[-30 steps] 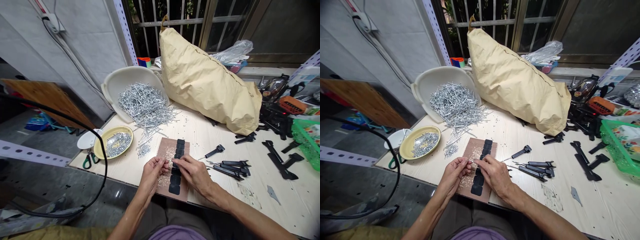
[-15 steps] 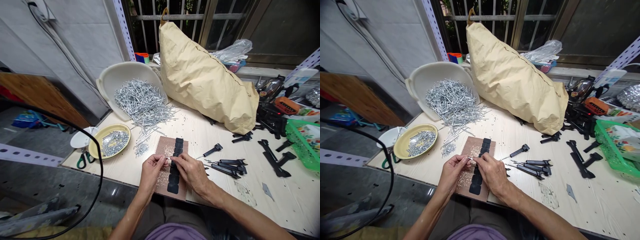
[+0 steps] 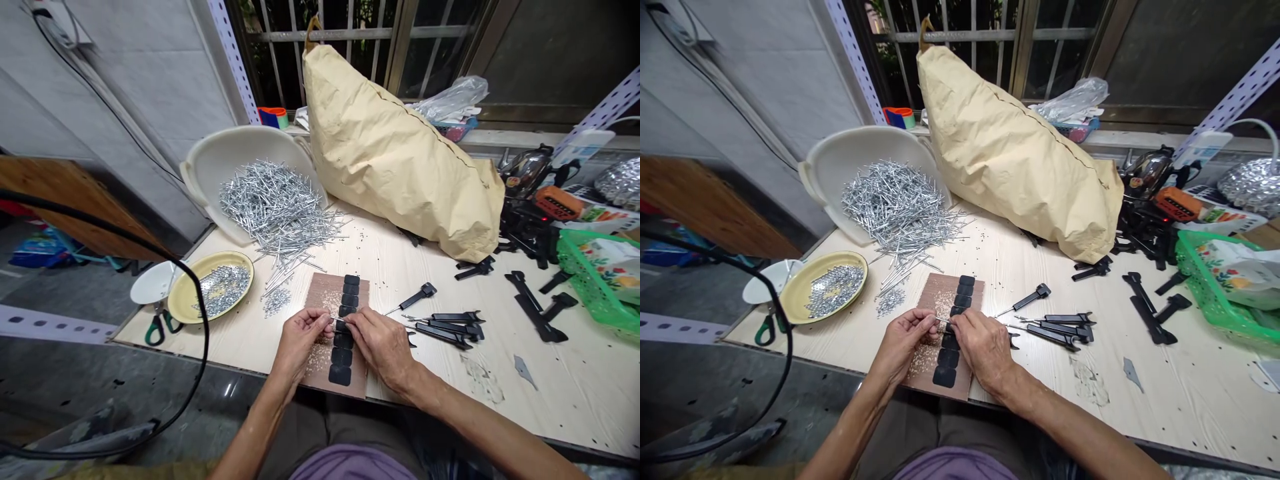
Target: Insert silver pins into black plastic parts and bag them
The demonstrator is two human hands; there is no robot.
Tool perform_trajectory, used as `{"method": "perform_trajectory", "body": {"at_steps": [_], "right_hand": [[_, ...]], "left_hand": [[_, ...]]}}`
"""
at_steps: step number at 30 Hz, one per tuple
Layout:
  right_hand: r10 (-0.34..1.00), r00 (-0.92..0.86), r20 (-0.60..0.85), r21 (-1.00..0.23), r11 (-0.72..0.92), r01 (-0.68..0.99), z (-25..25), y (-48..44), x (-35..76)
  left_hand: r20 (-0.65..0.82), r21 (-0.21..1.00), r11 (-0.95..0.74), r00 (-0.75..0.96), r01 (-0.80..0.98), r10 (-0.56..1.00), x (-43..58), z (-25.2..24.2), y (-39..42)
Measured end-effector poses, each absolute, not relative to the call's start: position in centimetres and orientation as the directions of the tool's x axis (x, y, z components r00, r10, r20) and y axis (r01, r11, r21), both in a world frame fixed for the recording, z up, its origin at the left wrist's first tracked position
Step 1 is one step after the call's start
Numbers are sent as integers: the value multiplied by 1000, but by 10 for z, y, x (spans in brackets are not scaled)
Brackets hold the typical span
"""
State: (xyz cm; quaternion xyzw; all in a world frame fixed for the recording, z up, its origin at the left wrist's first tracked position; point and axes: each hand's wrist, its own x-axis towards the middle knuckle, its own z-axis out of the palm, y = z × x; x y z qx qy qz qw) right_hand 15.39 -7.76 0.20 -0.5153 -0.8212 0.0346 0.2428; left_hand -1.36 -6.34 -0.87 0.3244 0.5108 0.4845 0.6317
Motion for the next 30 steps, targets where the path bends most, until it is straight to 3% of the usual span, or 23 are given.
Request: {"method": "perform_trajectory", "body": {"at_steps": [3,8,13,19,24,28,30], "right_hand": [[863,-339,375,-278,454,847,-1,-79,154],[884,-338,323,-355,445,822,-4,-79,156],[884,-331,330,-324,436,840,-9,-78,158],[918,-315,239,-547,396,738,-11,-77,159],[898,-331,289,-444,432,785,-14,-75,160],[929,-324,177,-622,360,695,-15,-72,160],[930,-320,179,-649,356,673,-15,-72,160]], "left_hand": [[-331,909,316,-13,-272,943,-10,-11,-64],[-321,929,310,-20,-203,947,-8,-17,-66],[-257,959,252,-26,-128,966,-8,-22,-68],[-224,971,222,-18,-93,974,-7,-19,-67],[-240,968,238,-19,-77,970,-6,-15,-66],[-222,972,220,-14,-78,975,-8,-18,-65],[-220,972,219,-1,-89,975,-10,-19,-65]]}}
